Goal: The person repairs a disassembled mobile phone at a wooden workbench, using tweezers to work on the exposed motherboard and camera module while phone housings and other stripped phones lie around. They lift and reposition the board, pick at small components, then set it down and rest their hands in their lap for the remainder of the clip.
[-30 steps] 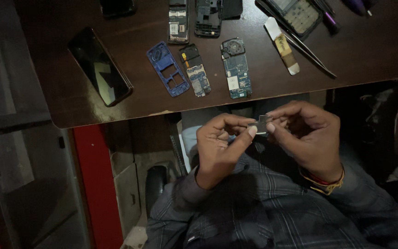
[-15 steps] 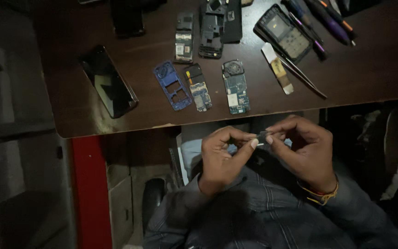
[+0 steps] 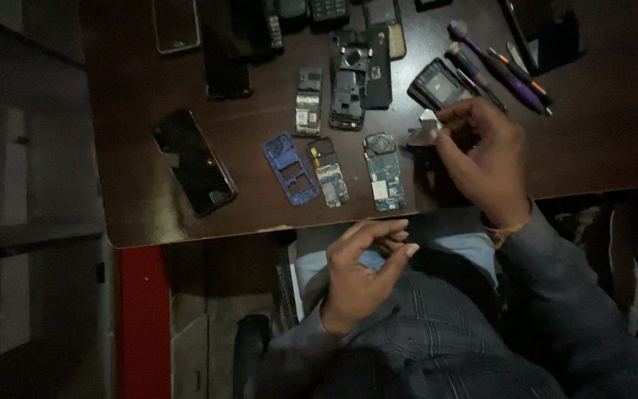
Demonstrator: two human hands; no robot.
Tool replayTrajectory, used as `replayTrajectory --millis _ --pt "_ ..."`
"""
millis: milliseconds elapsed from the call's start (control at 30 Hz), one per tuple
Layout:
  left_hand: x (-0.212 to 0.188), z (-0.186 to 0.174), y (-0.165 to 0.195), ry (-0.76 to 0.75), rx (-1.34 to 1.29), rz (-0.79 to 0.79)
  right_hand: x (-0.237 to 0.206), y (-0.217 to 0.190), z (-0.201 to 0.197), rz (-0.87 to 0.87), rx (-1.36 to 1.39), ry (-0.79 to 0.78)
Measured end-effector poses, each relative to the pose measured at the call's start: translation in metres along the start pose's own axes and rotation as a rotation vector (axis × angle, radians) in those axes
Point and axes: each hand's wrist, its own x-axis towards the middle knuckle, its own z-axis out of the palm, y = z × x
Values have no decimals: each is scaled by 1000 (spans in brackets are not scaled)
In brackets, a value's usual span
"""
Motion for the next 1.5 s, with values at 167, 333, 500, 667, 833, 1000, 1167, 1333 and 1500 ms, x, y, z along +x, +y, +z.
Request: replayTrajectory --millis 167,333,500,667,833,1000,1167,1333,1500 --pt "2 -3 2 48 -46 27 27 -7 20 11 79 38" --pt "6 -8 6 68 42 55 5 -7 3 0 -68 150" --pt "9 -11 10 111 82 62 -40 -1 -15 -106 -84 236" --pt "13 -10 9 96 186 170 -79 4 -13 -130 -206 238" --pt "12 -5 13 48 330 208 -108 6 -4 -105 -189 192" --pt "4 0 14 -22 416 252 -126 10 4 -172 -155 120" --pt "-21 -11 -15 -83 432 104 -129 35 8 -270 -111 30" --pt "-49 -43 -72 8 496 111 -147 65 18 -290 -102 37" --pt "-60 -57 -114 31 503 75 -156 85 29 -407 -87 1"
